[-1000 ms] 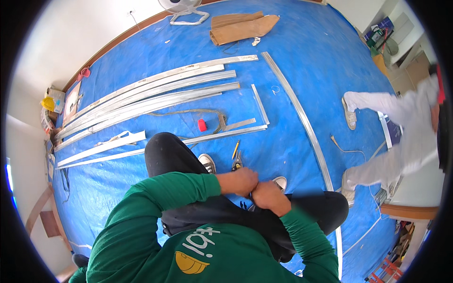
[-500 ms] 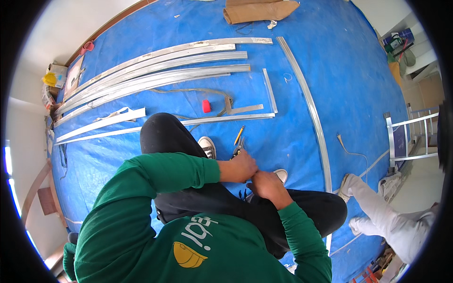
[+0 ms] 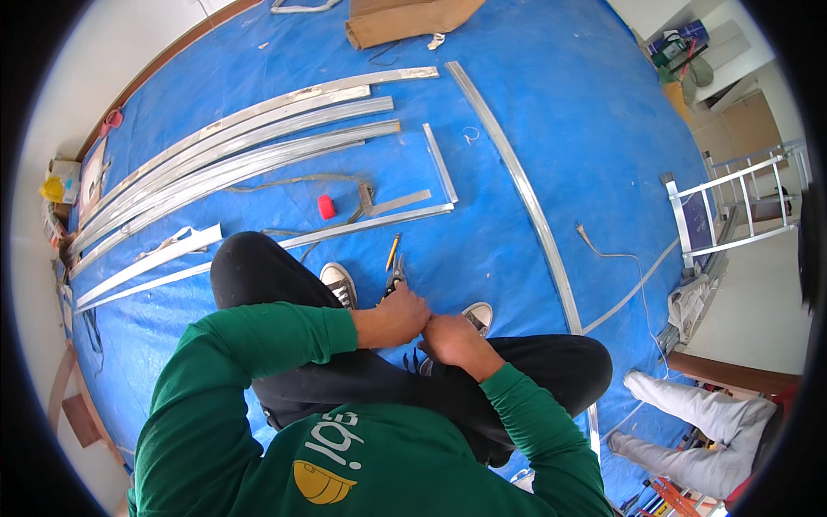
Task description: The person measures and marks metal profiles with a tape measure and pencil, then cuts them to length using tin snips. The person also uses a power drill on the cut pieces.
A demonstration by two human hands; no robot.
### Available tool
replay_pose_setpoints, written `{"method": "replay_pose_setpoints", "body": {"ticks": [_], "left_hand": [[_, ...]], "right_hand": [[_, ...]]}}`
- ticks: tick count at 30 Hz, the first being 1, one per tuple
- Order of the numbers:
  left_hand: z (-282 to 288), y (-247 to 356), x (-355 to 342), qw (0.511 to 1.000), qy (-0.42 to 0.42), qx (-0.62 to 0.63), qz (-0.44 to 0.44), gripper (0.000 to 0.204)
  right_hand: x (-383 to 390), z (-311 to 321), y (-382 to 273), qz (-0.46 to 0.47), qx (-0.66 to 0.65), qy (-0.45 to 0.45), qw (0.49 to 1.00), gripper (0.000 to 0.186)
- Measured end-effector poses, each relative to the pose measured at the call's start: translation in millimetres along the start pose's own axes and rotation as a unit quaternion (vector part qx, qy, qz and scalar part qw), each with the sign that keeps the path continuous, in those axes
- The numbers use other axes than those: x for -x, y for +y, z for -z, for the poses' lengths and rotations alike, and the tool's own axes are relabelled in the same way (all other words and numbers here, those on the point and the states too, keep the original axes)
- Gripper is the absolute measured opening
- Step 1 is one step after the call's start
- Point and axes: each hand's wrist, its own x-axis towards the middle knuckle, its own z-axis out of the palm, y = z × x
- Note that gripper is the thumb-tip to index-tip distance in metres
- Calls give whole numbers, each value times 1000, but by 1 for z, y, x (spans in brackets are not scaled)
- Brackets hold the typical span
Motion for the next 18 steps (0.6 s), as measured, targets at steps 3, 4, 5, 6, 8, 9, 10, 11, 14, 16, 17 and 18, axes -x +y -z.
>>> {"method": "replay_pose_setpoints", "body": {"ticks": [3,4,5,6,8,9,10,11,14,16,17,18], "left_hand": [[1,-1,0,1000,1,-2,-4,36],[-1,0,-1,1000,-2,-9,-8,35],[-3,0,0,1000,19,5,-6,37],[-6,1,0,999,29,15,-9,38],[-9,2,3,998,58,19,-16,45],[-9,1,5,997,73,4,-26,51],[-7,0,9,997,73,24,-29,50],[-3,-2,11,997,62,32,-43,49],[26,-20,17,989,53,33,-130,57],[57,-40,15,989,-41,92,-111,59],[76,-56,9,984,-84,117,-102,66],[95,-74,4,978,-124,142,-90,74]], "right_hand": [[0,2,-1,5,9,6,1000,29],[1,1,-1,6,10,11,1000,29],[2,0,-1,4,9,16,1000,29],[3,-3,0,4,-6,9,1000,31],[5,-13,2,-1,-35,13,999,34],[4,-19,3,-10,-55,8,998,30],[4,-27,5,-11,-65,43,997,27],[2,-36,8,9,-58,84,995,21],[-16,-60,20,57,-30,191,980,15],[-32,-74,30,58,-36,247,967,13],[-40,-79,37,52,-44,260,963,12],[-50,-83,42,38,-53,254,965,12]]}}
